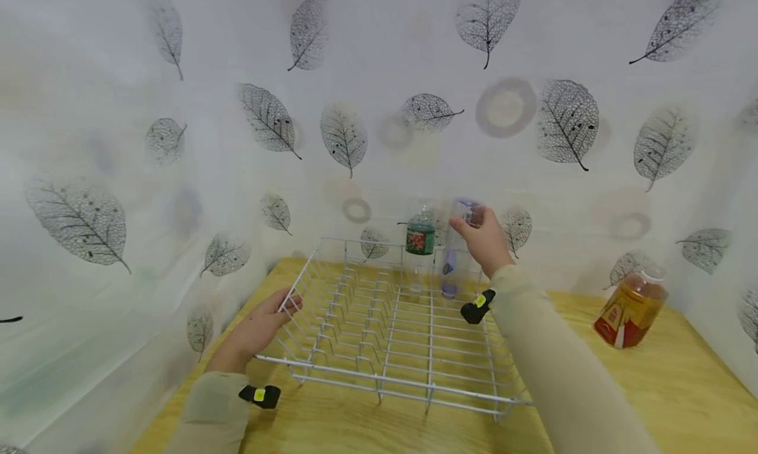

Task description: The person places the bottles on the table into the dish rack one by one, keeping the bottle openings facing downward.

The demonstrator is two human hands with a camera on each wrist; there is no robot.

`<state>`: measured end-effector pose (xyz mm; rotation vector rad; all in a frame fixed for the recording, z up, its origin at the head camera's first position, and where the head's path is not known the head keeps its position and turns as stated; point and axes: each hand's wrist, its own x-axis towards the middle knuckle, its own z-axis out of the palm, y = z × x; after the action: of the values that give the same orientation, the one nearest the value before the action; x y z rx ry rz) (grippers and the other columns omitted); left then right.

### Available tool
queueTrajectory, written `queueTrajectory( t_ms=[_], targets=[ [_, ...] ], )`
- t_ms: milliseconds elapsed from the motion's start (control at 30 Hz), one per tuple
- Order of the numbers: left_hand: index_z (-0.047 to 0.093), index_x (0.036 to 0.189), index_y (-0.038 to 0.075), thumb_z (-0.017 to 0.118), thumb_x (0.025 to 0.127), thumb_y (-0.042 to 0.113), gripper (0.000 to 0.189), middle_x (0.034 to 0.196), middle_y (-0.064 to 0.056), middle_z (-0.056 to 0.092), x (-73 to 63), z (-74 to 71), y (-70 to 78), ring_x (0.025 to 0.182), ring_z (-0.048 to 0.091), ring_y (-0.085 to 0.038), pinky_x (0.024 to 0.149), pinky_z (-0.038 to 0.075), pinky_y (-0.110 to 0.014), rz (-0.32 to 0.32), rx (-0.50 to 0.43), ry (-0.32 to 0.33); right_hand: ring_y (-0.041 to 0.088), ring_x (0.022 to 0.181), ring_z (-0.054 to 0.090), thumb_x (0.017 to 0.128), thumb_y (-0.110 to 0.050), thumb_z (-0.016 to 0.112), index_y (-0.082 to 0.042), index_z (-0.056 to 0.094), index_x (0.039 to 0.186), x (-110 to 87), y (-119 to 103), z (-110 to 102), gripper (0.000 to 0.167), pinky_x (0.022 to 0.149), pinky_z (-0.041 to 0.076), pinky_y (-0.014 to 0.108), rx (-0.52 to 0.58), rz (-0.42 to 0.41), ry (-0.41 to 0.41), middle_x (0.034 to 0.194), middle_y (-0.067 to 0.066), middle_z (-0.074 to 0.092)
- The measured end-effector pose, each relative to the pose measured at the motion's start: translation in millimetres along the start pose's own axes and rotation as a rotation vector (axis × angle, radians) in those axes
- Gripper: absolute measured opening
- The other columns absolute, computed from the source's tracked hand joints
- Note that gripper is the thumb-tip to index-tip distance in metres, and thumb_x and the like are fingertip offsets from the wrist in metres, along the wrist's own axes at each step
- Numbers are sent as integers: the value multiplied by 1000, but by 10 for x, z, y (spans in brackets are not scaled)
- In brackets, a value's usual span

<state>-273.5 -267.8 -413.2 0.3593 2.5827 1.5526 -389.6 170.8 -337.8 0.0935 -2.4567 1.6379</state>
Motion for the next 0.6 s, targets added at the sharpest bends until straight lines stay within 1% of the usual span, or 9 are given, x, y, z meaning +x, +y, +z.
queueTrajectory(
  t_ms=[100, 233, 333, 400, 533, 600],
  targets=[
    [23, 157, -4, 39, 109, 8, 52, 150, -29, 42, -14, -1, 5, 139, 40, -44, 114, 29, -61, -2, -19, -2, 37, 142, 35, 95, -58, 64, -9, 22, 159, 20, 19, 28, 91, 111, 36, 57, -12, 9, -17, 156, 19, 34],
    [22, 158, -4, 38, 109, 7, 52, 151, -29, 41, -18, 0, 16, 140, 39, -44, 114, 29, -61, -6, -22, -6, 37, 141, 37, 96, -54, 64, -10, 14, 162, 52, 75, 52, 93, 110, 37, 57, -42, 21, -39, 155, 20, 35],
    [23, 157, -5, 38, 109, 7, 52, 150, -30, 42, -23, 0, 23, 140, 39, -44, 113, 29, -61, -3, -20, -5, 37, 142, 37, 99, -43, 64, -11, 7, 163, 80, 123, 76, 92, 110, 37, 57, -51, 45, -74, 156, 20, 35],
    [23, 156, -6, 38, 109, 6, 52, 150, -31, 42, -22, -2, 23, 139, 39, -45, 113, 30, -62, 6, -17, -9, 37, 143, 36, 100, -38, 64, -12, 4, 163, 87, 151, 91, 92, 110, 38, 57, -51, 66, -94, 156, 19, 35],
    [25, 156, -5, 39, 109, 7, 51, 150, -30, 42, -16, 3, 19, 139, 39, -45, 113, 30, -61, 2, -27, -9, 37, 142, 36, 100, -36, 64, -13, 2, 164, 90, 189, 114, 92, 110, 38, 57, -40, 84, -105, 157, 19, 35],
    [23, 157, -3, 39, 109, 8, 52, 151, -28, 42, -14, 5, 11, 140, 39, -43, 113, 30, -61, -13, -33, -11, 38, 142, 37, 100, -36, 64, -13, 1, 164, 85, 195, 124, 92, 110, 37, 58, -43, 80, -108, 157, 20, 34]
  ],
)
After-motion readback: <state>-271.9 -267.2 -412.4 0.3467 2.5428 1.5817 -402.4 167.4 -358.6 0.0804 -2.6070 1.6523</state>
